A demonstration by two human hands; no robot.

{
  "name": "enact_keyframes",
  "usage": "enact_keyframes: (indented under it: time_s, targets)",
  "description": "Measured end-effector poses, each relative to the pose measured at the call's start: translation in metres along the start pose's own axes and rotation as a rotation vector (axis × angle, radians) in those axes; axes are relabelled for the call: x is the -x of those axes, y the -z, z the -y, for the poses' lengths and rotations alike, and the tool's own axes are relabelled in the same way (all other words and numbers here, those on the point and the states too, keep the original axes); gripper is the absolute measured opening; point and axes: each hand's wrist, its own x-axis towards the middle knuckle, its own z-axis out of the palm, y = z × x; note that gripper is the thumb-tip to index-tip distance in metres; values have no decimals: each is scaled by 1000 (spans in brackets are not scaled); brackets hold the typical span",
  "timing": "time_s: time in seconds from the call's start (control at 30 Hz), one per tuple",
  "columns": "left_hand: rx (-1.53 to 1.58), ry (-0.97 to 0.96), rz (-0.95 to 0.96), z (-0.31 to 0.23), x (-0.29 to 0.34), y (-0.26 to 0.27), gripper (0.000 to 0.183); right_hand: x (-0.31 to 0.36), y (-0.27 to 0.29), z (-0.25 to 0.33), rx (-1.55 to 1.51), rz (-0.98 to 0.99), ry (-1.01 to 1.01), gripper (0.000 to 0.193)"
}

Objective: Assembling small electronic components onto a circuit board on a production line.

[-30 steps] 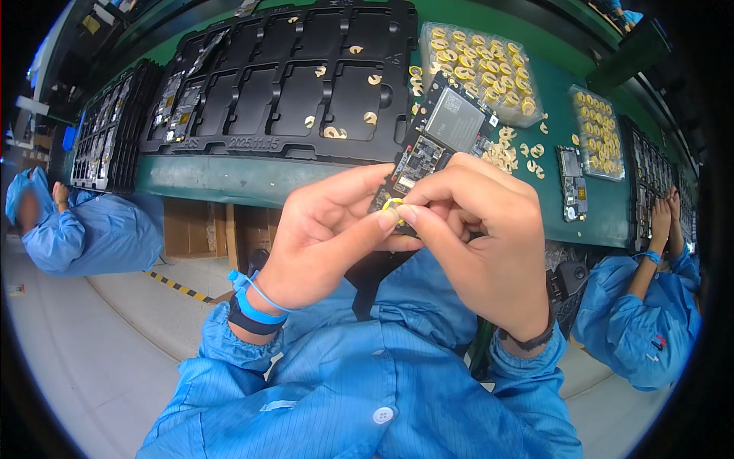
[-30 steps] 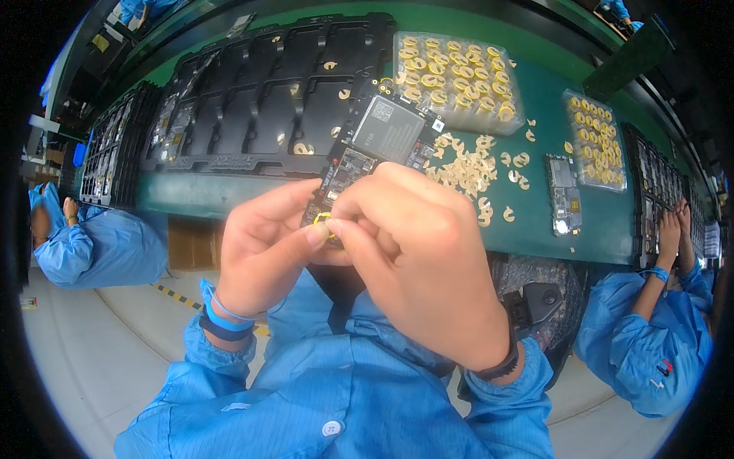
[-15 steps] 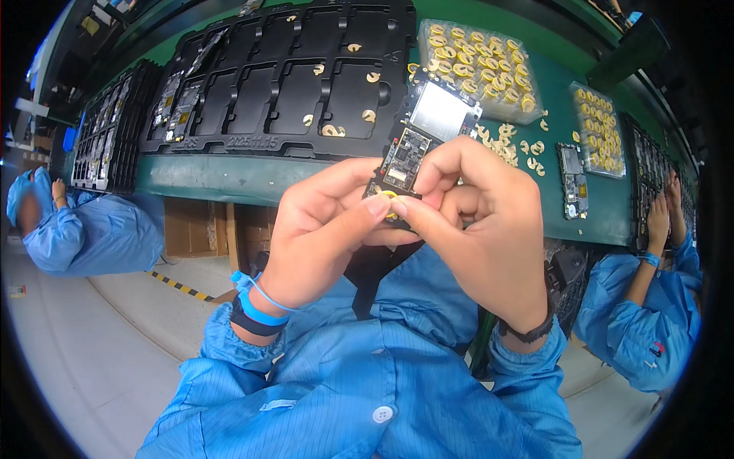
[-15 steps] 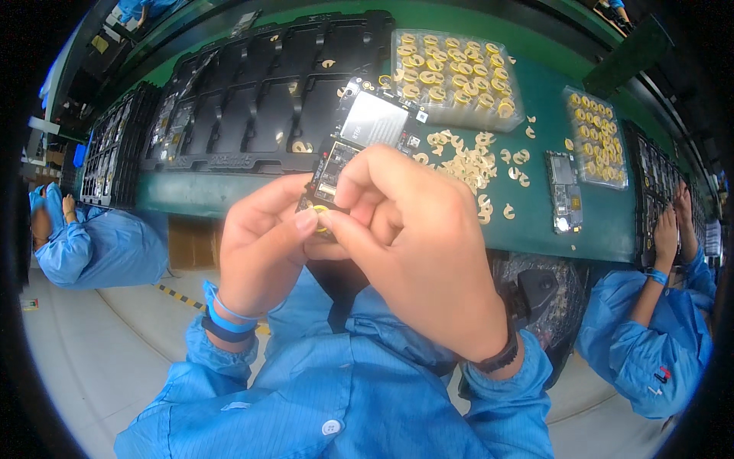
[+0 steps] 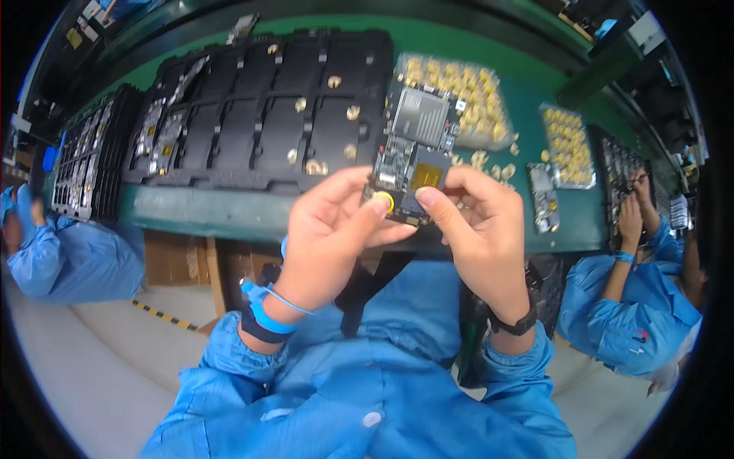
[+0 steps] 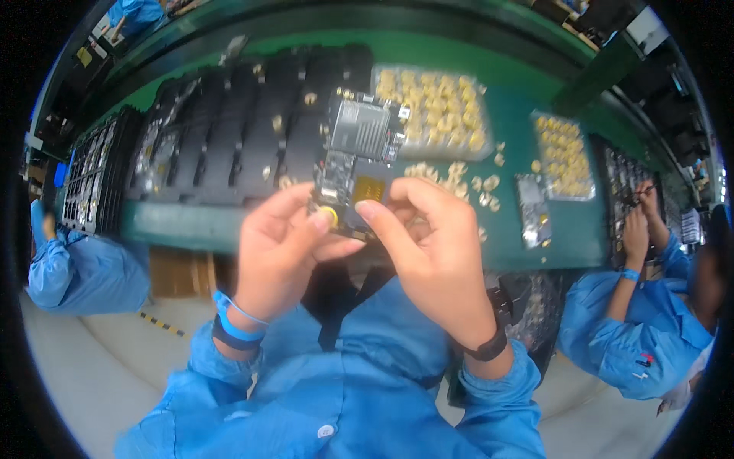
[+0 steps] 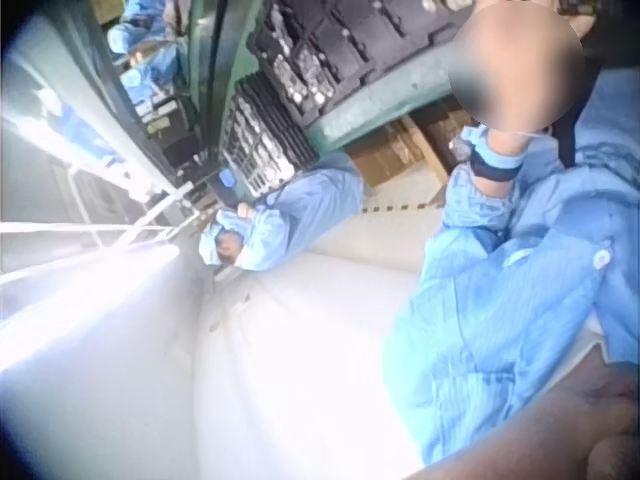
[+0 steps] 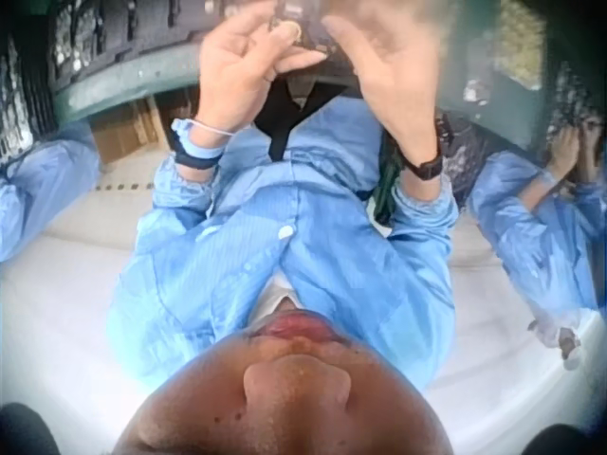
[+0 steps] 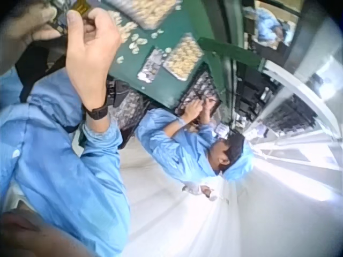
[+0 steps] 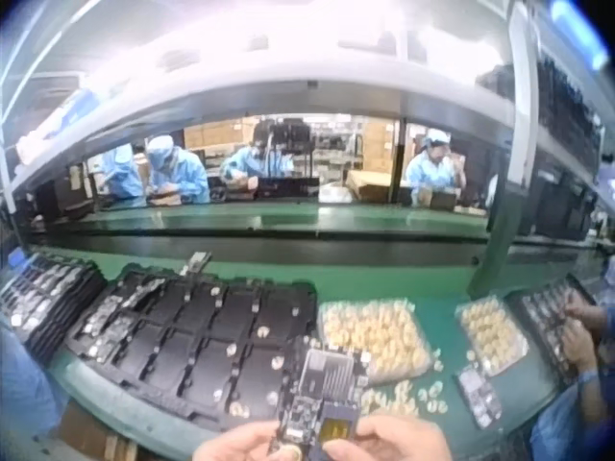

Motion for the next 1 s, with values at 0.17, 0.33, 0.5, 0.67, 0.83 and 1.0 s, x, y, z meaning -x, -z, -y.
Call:
enact_keyframes:
  time_s: [0.17, 0.33, 0.5, 0.67, 0.83, 1.0]
  targets:
    - [59, -42, -19, 6, -26, -1, 21, -33, 6, 16, 86, 45, -17, 15]
    - [56, -26, 53, -19, -24, 13, 18, -36, -7, 31, 84, 58, -52, 21]
    - [39, 39, 61, -34, -20, 18, 16, -37, -16, 37, 44, 121, 11, 19]
    - [29, -46, -5, -33, -9, 13, 15, -29, -29, 40, 90, 44, 35, 13]
    - [42, -80, -38, -28, 5, 7, 17, -19, -27, 30, 87, 28, 148, 10]
    - [64, -86, -66, -27, 15, 1, 20, -10, -28, 41, 61, 31, 88, 10]
